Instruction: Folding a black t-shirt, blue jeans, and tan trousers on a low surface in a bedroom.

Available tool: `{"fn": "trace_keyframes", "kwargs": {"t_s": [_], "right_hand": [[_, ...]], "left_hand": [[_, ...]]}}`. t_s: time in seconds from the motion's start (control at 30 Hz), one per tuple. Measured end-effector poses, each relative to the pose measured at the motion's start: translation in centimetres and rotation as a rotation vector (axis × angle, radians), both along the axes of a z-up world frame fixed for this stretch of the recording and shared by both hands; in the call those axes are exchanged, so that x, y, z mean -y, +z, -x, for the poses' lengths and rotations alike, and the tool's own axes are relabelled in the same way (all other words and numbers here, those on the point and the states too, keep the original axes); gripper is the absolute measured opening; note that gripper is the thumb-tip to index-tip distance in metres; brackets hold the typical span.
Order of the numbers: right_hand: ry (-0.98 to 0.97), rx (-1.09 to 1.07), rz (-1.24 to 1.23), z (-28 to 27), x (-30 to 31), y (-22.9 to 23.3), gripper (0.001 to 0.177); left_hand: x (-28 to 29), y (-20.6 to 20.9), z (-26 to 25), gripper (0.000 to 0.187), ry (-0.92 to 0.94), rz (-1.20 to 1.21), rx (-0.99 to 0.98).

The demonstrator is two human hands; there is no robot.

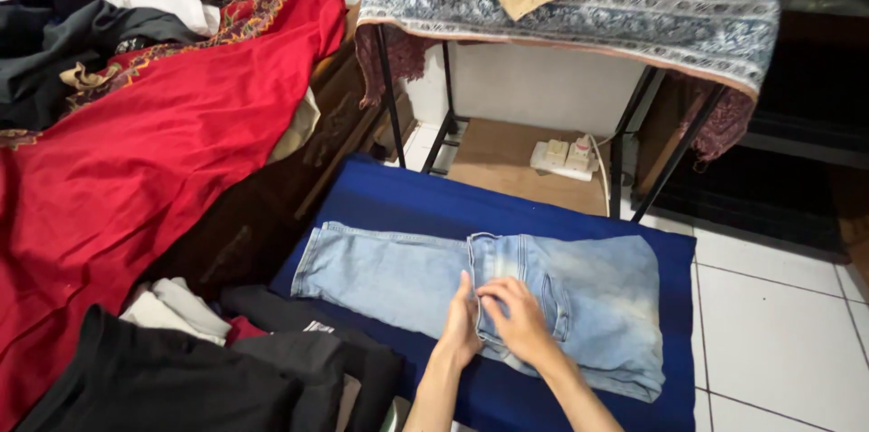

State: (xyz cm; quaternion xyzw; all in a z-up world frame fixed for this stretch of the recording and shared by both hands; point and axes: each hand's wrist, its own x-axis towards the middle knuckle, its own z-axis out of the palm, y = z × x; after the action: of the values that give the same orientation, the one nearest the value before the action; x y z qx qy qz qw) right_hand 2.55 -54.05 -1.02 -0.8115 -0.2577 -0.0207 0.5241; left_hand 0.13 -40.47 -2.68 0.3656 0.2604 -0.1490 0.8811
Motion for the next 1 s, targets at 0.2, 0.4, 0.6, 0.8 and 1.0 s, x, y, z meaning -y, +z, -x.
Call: {"fn": "trace_keyframes", "kwargs": {"t_s": [0.2,0.4,0.6,0.8,1.0], "right_hand": [[0.126,0.278,0.384,2.3,-0.3,0.7,0.050],[0.079,0.251,0.532,3.6,-2.1,4.0,0.093],[0.122,0.052,0.494,0.8,-10.4,4.5,0.072],[0.251,-0.004,0.533,-0.8,-17.5,1.6,0.084],[0.170,0.078,0.264,-0.4,-21.9,1.4,0.092]], "left_hand": [[-2.4,-0.5,-0.2,0.064,-0.099,-0.995,-0.054],[-13.4,4.7,-6.3,0.051,0.007,-1.786,-0.070],[-32.3,7.9,-6.7,0.080,-0.216,-1.915,-0.323],[-43.9,-9.0,-3.5,0.084,-0.624,-1.245,-0.036],[-34.6,1.1,-2.7,0.077,-0.514,-1.181,-0.026]]}}
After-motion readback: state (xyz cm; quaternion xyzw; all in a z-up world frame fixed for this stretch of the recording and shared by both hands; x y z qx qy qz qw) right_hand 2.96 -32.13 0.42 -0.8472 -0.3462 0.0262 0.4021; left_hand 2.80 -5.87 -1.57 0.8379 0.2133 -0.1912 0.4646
